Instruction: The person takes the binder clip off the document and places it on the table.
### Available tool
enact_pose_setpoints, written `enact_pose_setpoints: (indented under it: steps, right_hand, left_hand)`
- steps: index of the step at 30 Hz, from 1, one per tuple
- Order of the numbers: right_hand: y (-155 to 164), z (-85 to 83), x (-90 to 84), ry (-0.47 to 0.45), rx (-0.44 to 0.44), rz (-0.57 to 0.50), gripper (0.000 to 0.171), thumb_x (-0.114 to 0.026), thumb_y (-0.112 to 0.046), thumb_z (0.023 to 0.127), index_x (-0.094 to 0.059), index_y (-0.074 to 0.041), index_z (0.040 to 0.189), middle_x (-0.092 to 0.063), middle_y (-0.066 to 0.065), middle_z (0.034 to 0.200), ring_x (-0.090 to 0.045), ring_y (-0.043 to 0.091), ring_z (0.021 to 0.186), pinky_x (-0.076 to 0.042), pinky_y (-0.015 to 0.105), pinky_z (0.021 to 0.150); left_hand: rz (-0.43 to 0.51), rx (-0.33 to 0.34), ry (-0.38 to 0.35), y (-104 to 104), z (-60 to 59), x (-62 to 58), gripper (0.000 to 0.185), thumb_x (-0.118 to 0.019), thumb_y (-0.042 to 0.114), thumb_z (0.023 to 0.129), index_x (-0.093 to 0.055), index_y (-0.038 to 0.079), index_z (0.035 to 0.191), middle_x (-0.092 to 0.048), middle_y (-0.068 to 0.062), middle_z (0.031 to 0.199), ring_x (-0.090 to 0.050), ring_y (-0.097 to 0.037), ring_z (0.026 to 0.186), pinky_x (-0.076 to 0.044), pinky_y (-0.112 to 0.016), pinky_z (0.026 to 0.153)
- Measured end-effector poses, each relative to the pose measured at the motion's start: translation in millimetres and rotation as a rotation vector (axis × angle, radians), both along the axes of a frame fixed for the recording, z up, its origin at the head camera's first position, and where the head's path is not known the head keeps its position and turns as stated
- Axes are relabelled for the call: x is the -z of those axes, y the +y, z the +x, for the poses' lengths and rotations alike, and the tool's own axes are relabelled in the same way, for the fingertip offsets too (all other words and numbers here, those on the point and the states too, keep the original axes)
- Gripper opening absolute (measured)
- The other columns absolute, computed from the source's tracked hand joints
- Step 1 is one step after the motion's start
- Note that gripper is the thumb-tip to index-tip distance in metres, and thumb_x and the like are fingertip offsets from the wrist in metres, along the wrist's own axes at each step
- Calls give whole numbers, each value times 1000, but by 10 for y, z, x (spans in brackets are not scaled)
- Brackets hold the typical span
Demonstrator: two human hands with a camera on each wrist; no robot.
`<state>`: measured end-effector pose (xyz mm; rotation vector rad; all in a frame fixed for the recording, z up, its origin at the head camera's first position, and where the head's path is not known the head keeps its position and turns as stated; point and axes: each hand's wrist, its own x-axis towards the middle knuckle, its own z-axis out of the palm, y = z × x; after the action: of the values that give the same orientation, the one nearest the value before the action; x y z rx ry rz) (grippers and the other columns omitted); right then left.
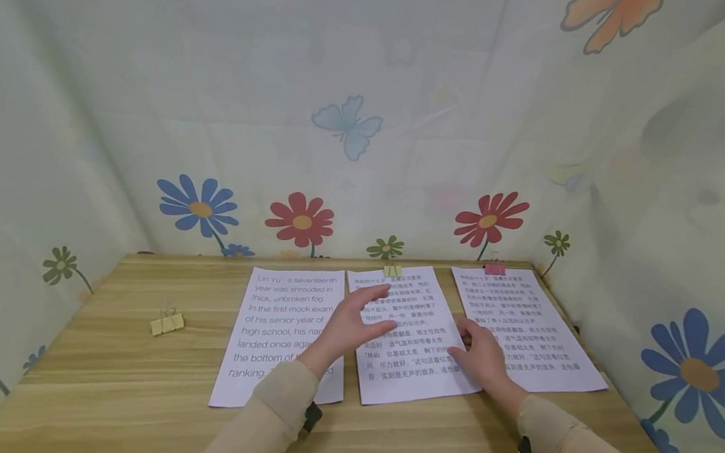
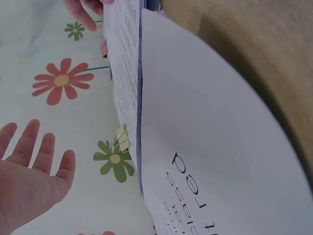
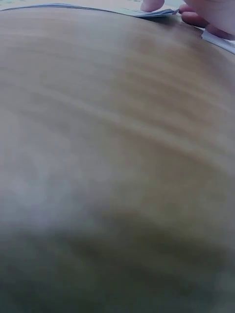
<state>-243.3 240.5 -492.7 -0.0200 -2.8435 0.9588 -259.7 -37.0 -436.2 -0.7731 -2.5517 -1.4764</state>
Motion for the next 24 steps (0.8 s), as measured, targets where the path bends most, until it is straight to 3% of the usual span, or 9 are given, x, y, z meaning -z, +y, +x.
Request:
enact_pose_setpoints:
  steps: [8, 15, 24]
  right_hand:
    - [-59, -13, -26, 14, 1, -58, 63, -77, -2, 82, -50, 4, 139, -63, 17, 112, -58, 26, 93, -49, 41, 83]
    - [-63, -41, -59, -38, 77, -171, 58, -72, 0, 86, -50, 4, 139, -65, 21, 111, -63, 31, 99, -52, 44, 88]
    - [-41, -84, -77, -61, 153, -242, 36, -65, -5, 92, -61, 2, 128, -64, 20, 115, -59, 31, 103, -49, 44, 89]
  left_hand:
    - [-15, -20, -27, 24, -29, -10, 68, -80, 32, 85, -50, 21, 146, -57, 0, 138, -48, -20, 131, -38, -43, 109]
    - [-12, -31, -39, 7, -69, -24, 68, -79, 30, 86, -49, 19, 146, -57, -2, 139, -48, -21, 132, -37, -44, 110]
    - [61, -56, -55, 17, -158, -75, 67, -78, 28, 86, -50, 15, 145, -58, -6, 138, -49, -25, 130, -37, -48, 109]
